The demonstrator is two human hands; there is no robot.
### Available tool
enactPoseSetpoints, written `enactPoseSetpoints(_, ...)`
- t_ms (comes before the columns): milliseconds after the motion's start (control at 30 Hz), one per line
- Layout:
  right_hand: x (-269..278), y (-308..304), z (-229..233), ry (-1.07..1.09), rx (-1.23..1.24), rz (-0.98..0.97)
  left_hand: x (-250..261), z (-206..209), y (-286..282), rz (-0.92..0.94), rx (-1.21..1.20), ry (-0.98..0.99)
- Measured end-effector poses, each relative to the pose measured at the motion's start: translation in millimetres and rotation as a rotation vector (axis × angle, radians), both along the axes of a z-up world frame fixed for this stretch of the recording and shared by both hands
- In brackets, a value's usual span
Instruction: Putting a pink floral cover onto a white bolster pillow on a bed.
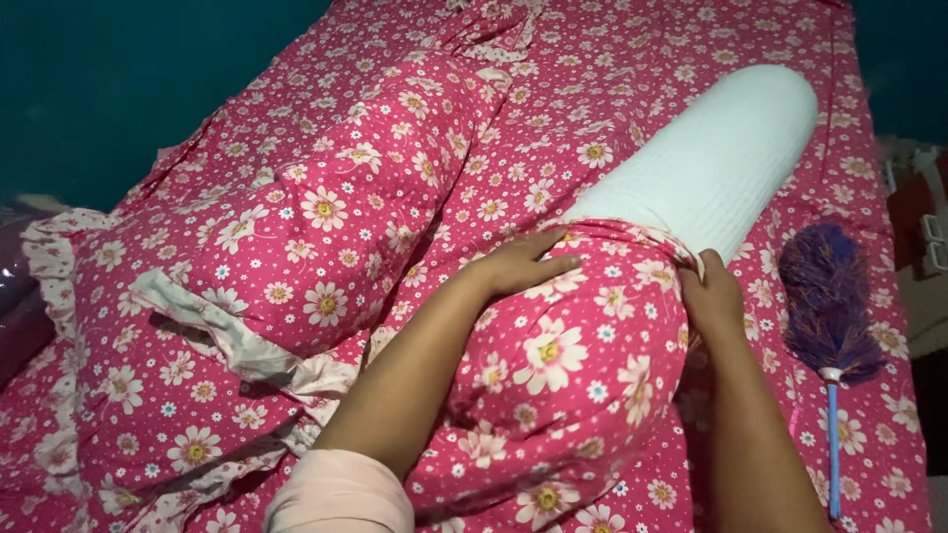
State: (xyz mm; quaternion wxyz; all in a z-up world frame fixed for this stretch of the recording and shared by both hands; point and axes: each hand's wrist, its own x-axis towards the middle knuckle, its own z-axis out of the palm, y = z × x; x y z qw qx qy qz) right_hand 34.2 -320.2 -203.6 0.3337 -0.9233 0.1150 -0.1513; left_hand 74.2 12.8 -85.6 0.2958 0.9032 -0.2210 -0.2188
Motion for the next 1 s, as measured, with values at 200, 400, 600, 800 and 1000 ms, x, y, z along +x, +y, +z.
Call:
enactPoseSetpoints(200, -42.7, -8.4, 57.8, -0.121, 0.064, 0.196, -37.3, 12.0, -17.3, -0.011, -0.058, -0.024)
enactPoseSetpoints(400, -50.9, 54.0, 163.5, 0.109, -0.04, 0.412, -109.3, 62.7, -65.9, -0.008, 0.176, -0.106)
enactPoseSetpoints(600, -27.4, 61.8, 177.5, 0.472, -0.647, 0.43, -86.7, 39.0, -67.9, -0.019, -0.022, -0.188)
enactPoseSetpoints(800, -20.7, 52.6, 138.4, 0.126, -0.521, 0.275, -55.3, 29.4, -58.3, 0.067, -0.097, -0.261)
enactPoseSetpoints(1000, 25.1, 25.8, 88.1, 0.084, -0.349, 0.071, -36.5, 25.5, -59.1, 0.019, -0.073, -0.255)
